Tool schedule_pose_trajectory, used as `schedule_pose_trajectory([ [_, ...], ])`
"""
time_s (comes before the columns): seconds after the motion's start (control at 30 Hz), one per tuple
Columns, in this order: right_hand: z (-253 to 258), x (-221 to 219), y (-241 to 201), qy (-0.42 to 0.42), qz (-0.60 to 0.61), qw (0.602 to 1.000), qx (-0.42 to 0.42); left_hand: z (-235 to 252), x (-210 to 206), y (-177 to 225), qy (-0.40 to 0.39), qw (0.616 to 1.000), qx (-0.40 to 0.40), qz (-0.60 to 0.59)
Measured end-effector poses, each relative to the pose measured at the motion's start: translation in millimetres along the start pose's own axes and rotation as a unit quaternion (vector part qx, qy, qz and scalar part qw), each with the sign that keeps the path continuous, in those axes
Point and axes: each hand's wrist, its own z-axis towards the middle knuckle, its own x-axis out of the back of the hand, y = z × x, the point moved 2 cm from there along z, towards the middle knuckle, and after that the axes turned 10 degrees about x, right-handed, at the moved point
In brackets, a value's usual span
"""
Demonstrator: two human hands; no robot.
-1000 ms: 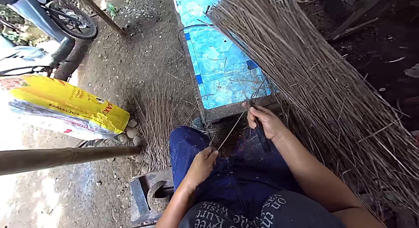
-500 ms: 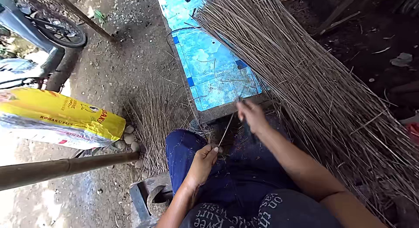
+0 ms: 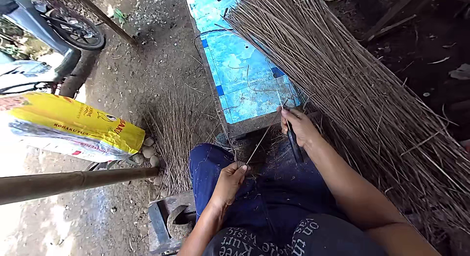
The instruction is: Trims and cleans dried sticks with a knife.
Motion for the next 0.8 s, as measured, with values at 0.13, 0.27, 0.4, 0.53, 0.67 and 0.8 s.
schedule_pose_trajectory([
  [0.13,-61,-60,2,-0.215,-0.086,0.973,-0.026,10,-4,-5,0.063,0.996,-0.049,0.047],
  [0.27,-63,-72,5,-0.199,-0.076,0.977,0.005,8,0,-2,0.119,0.971,-0.121,0.168],
  [0.4,-9,-22,5,0.003,-0.027,1.000,-0.014,-5,2,1,0.122,0.956,-0.147,0.223],
  [0.53,-1,-12,-2,0.052,-0.004,0.999,-0.009,-3,-2,-4,0.138,0.953,-0.137,0.231],
  [0.67,-65,-64,2,-0.225,-0.039,0.973,-0.040,3,-5,-2,0.162,0.944,-0.141,0.249],
  [0.8,-52,-58,-1,-0.229,-0.009,0.973,-0.021,1,-2,6,0.153,0.941,-0.172,0.250],
])
